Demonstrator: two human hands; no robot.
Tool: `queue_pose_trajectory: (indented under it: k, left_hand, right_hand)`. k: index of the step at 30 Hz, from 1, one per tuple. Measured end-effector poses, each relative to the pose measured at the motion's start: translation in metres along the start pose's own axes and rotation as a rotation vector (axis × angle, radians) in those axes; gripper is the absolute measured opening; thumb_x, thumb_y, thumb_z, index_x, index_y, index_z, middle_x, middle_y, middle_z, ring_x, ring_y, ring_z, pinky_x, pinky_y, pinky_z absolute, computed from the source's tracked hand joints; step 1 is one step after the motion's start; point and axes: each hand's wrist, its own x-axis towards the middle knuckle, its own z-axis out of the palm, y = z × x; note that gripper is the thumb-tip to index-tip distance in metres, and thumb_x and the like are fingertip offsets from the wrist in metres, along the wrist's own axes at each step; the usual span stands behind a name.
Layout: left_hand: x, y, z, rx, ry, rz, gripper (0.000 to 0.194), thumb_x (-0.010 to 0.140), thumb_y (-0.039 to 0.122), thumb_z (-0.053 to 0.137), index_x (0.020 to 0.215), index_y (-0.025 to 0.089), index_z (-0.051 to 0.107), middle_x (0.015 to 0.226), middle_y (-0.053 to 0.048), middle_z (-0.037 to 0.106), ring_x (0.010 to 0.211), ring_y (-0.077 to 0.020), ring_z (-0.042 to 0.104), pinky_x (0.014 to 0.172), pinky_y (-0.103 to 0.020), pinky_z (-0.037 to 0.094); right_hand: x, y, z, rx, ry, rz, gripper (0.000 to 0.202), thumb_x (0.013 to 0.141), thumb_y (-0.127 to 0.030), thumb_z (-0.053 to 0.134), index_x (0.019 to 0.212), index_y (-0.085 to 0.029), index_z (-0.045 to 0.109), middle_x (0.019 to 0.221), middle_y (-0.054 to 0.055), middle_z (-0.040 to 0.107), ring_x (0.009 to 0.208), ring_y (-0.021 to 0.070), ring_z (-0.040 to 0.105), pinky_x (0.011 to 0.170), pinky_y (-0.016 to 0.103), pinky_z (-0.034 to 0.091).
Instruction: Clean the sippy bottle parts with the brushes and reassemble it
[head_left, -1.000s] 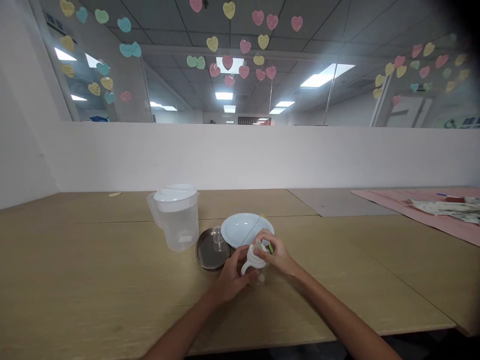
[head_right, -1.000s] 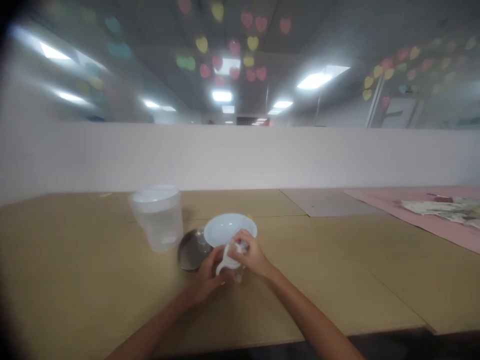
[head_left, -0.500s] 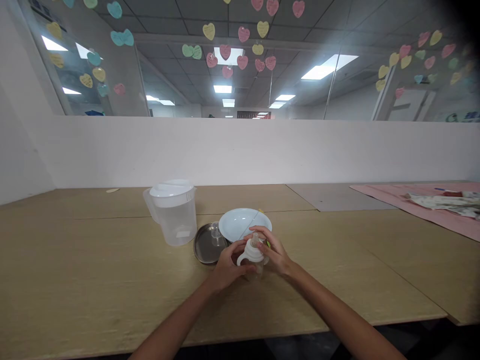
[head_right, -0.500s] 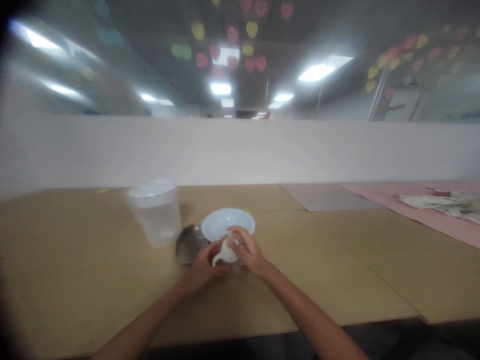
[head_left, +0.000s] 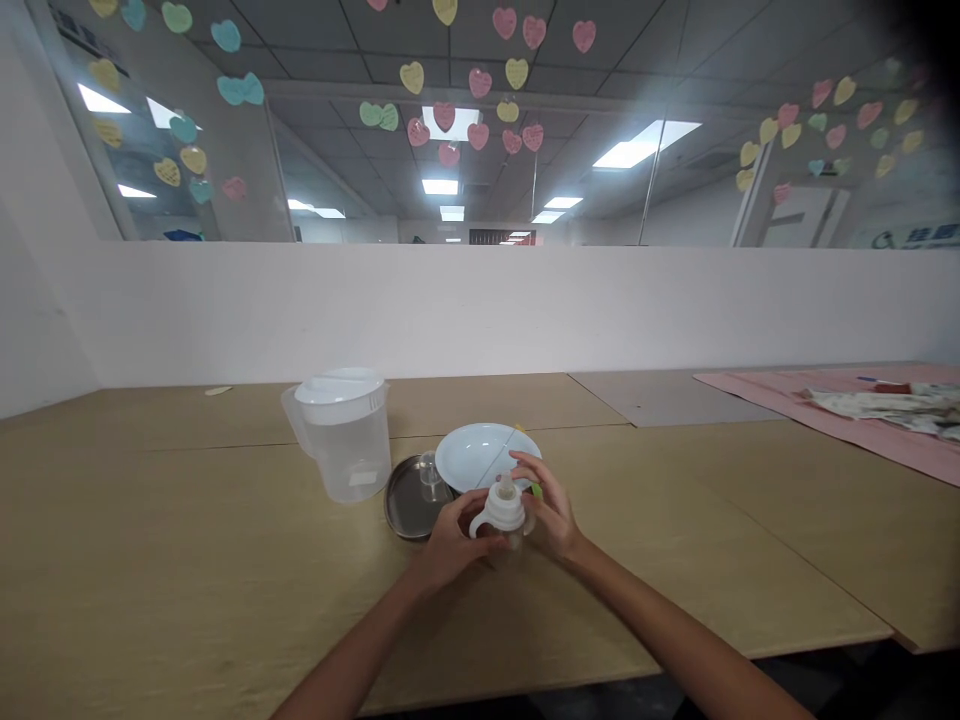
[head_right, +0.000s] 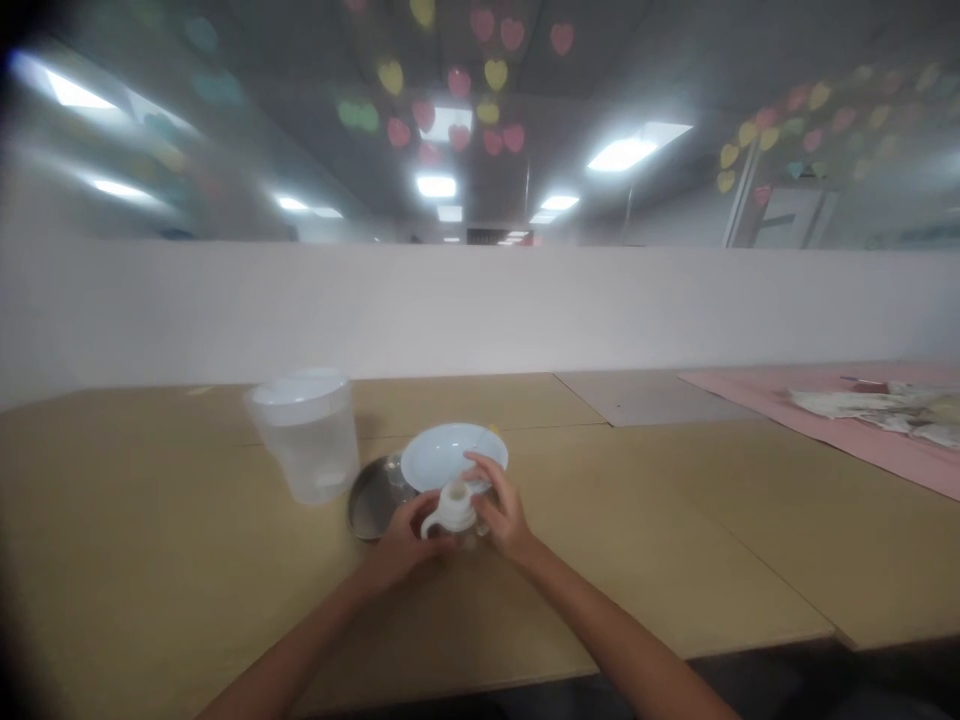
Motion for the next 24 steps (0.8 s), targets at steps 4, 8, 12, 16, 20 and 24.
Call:
queue_pose_trajectory:
  k: [4,8,12,16,20,24]
  left_hand:
    - [0.000,0.001,-0.001,-0.018,-0.020,-0.021,0.059,0.052,0.022,0.075,0.107,0.015,0.056,0.107,-0.009,0.060,0.097,-0.0226,0.053,0.073,-0.025,0.041]
    - [0.000,0.002,-0.003,-0.018,-0.040,-0.033,0.061,0.052,0.025,0.076,0.109,0.016,0.056,0.103,-0.007,0.061,0.090,-0.0198,0.053,0.069,-0.023,0.040]
    - [0.000,0.005,-0.006,0.018,-0.063,-0.049,0.057,0.055,0.028,0.074,0.108,0.017,0.057,0.095,-0.005,0.061,0.076,-0.0140,0.051,0.062,-0.021,0.037]
    - [-0.001,0.008,-0.008,0.041,-0.089,-0.034,0.057,0.056,0.031,0.073,0.109,0.016,0.057,0.087,-0.003,0.059,0.069,-0.0111,0.047,0.059,-0.020,0.036]
    - [-0.002,0.011,-0.009,0.062,-0.120,-0.037,0.057,0.058,0.036,0.072,0.108,0.015,0.058,0.080,-0.003,0.058,0.064,-0.0096,0.044,0.057,-0.020,0.034]
    - [-0.004,0.013,-0.007,0.062,-0.103,-0.041,0.056,0.058,0.037,0.071,0.109,0.016,0.058,0.076,-0.001,0.058,0.062,-0.0091,0.043,0.057,-0.021,0.033]
  right_hand:
    - [-0.001,0.003,0.001,0.005,0.065,0.018,0.038,0.076,-0.039,0.049,0.110,-0.022,0.048,0.085,0.004,0.057,0.081,0.0191,0.051,0.080,0.035,0.038]
    - [0.004,-0.002,-0.002,0.129,-0.094,0.150,0.039,0.075,-0.036,0.051,0.111,-0.022,0.051,0.104,0.007,0.057,0.098,0.0226,0.049,0.088,0.038,0.036]
    - [0.009,-0.011,-0.005,0.321,-0.306,0.289,0.035,0.077,-0.034,0.050,0.110,-0.022,0.054,0.109,0.009,0.057,0.102,0.0254,0.050,0.085,0.040,0.039]
    - [0.013,-0.016,-0.008,0.219,-0.360,0.269,0.040,0.076,-0.037,0.053,0.114,-0.023,0.051,0.108,0.008,0.054,0.102,0.0240,0.049,0.085,0.038,0.039]
    - [0.016,-0.019,-0.010,0.065,-0.398,0.249,0.038,0.075,-0.040,0.055,0.109,-0.023,0.054,0.097,0.005,0.050,0.097,0.0202,0.048,0.085,0.035,0.037]
    - [0.014,-0.020,-0.003,0.016,-0.374,0.263,0.028,0.072,-0.040,0.059,0.090,-0.020,0.055,0.088,0.002,0.047,0.085,0.0167,0.049,0.077,0.030,0.040]
